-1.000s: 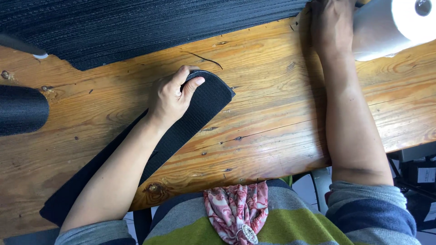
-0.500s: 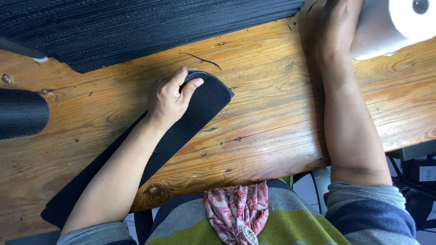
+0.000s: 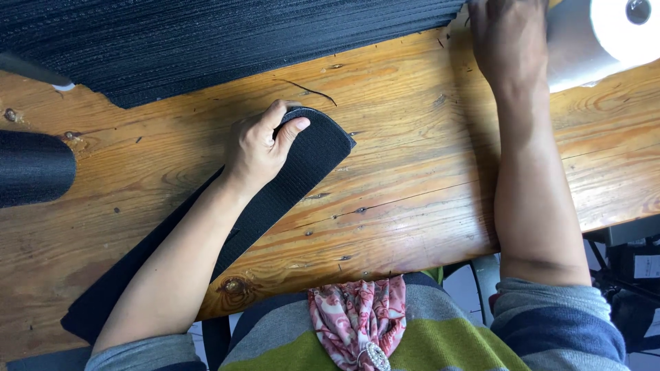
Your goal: The person uses scissors to cut a strip of black fabric on a wooden table. They trim the edges of the fabric, fold it, and then trim the corners to create a rounded shape.
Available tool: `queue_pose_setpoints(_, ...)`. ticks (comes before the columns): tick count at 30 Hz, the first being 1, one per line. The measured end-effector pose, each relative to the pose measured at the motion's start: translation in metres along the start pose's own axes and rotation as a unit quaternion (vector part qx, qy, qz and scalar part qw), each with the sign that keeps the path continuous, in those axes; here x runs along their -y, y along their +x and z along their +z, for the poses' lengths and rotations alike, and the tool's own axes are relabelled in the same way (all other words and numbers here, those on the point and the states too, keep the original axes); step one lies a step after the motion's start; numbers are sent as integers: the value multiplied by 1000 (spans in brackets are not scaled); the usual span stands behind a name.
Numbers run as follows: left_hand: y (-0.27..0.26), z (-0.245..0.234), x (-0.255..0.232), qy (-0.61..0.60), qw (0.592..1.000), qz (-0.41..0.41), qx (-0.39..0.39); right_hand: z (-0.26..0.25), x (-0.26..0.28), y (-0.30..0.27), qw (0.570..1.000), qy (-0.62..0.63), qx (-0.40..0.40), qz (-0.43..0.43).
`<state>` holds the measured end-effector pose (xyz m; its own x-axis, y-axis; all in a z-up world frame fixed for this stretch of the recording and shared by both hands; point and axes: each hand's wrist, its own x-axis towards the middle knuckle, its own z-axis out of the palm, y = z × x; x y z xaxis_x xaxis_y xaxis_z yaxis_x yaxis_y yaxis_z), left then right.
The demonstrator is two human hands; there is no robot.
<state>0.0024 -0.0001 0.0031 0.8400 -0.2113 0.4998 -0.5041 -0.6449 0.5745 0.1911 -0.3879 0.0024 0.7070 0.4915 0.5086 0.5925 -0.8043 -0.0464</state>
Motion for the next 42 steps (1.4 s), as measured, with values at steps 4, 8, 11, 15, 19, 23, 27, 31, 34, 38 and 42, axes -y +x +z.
queue_pose_setpoints(4, -1, 0, 0, 11, 1000, -13, 8, -37, 29, -10, 981, -29, 173, 84)
queue_pose_setpoints(8, 0, -1, -1, 23, 1000, -17, 12, -65, 67, -18, 963, 14, 258, 75)
queue_pose_setpoints(11, 1, -2, -2, 10, 1000, -17, 14, -61, 85, -21, 880, -251, 341, -216)
queue_pose_setpoints(15, -6, 8, 12, -81, 996, -2, -40, -101, 136, 4, 903, 38, 420, 79)
queue_pose_setpoints(19, -3, 6, 9, -91, 995, -8, -41, -112, 163, 17, 919, 157, 362, 14)
queue_pose_setpoints(23, -4, 4, 7, -117, 992, -11, -45, -99, 193, 15, 829, 412, 360, 120)
queue_pose_setpoints(27, -4, 4, 6, -117, 992, -13, -40, -74, 199, 2, 770, 471, 407, 143)
queue_pose_setpoints(31, -12, 8, 14, -141, 989, -32, -30, -72, 201, 0, 780, 464, 390, 158)
queue_pose_setpoints(34, -16, 8, 15, -177, 981, -78, -5, -74, 204, -3, 794, 450, 381, 145)
queue_pose_setpoints(38, -14, 5, 17, -212, 969, -122, 39, -68, 203, -10, 799, 454, 371, 133)
queue_pose_setpoints(42, -10, 3, 16, -221, 964, -136, 53, -69, 203, -8, 765, 480, 397, 161)
